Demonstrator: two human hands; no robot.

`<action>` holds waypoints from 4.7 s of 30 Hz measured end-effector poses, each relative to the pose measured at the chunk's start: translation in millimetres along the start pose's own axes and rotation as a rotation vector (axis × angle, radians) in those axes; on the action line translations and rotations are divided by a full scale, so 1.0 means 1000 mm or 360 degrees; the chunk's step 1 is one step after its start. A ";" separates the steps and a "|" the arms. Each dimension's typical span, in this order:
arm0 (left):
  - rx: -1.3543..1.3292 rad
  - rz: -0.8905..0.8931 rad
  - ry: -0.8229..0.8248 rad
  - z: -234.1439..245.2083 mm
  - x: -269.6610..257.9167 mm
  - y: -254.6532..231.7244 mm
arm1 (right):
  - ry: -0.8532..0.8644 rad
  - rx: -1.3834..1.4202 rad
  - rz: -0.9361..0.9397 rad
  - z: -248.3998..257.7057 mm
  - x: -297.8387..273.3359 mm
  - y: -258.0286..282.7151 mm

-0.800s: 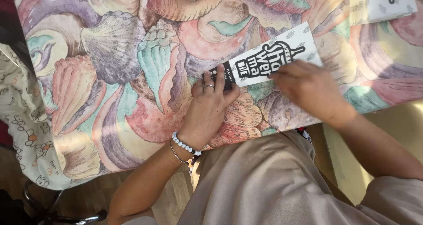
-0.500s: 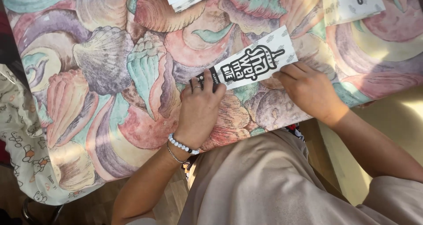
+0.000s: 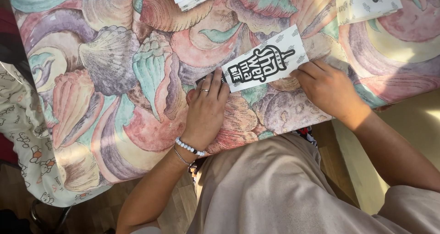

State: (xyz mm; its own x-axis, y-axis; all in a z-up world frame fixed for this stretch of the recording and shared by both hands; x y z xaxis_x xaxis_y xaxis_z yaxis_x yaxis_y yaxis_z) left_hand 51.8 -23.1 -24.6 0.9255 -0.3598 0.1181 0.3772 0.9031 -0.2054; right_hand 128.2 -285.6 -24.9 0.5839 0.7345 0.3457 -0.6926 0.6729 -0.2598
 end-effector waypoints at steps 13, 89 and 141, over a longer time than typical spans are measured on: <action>0.0228 -0.0103 -0.0200 0.006 0.010 0.001 | 0.0027 0.0057 0.0394 0.002 0.113 0.082; -0.1178 0.0181 -0.0068 0.039 0.084 0.053 | -0.0358 0.0298 0.0046 0.010 0.100 0.011; -0.0436 0.0017 -0.0913 0.043 0.131 0.139 | -0.1076 -0.0381 -0.1100 -0.040 0.025 -0.316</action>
State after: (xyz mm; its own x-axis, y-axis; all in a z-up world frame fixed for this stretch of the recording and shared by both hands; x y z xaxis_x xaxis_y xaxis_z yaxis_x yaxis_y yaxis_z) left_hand 224.4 65.7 4.0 0.7932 -0.0995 0.6008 0.4330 0.7860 -0.4414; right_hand 379.4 -476.3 29.7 0.4113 0.0201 0.9113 -0.1444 0.9886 0.0433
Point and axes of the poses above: each hand's wrist, its own x-axis towards the middle knuckle, its own z-axis out of the back of the hand, y = z × x, the point moved 5 cm from there along x, towards the middle knuckle, and after that the axes turned 10 degrees about -x, right-handed, at the moved point
